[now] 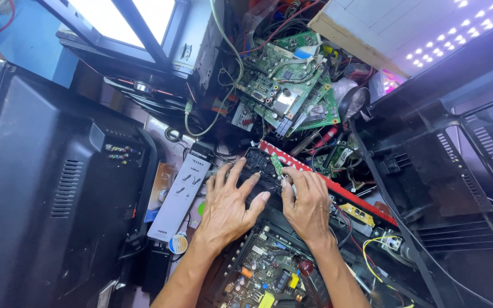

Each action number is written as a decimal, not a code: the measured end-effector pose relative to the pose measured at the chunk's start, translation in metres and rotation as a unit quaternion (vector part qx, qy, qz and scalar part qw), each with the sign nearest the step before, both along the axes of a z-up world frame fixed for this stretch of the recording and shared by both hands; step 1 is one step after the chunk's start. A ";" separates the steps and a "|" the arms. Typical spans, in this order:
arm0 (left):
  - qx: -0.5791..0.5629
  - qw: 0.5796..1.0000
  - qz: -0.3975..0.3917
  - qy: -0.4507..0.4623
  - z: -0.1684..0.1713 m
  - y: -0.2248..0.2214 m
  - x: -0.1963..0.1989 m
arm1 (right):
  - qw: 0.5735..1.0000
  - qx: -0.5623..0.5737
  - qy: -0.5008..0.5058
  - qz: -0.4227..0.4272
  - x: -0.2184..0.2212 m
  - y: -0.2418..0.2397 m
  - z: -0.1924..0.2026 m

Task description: Connecting internal components and wiring while repairing a television

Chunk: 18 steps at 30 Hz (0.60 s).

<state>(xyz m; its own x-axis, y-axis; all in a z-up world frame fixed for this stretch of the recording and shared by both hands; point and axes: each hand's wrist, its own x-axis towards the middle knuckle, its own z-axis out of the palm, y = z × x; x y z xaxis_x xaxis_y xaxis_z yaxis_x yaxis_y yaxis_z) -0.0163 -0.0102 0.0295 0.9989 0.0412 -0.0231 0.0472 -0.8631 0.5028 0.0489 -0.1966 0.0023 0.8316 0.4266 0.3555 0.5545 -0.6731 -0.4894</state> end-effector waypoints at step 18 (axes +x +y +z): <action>-0.042 0.999 0.029 0.003 -0.015 0.006 0.000 | 0.999 -0.018 -0.009 0.041 -0.001 -0.001 0.003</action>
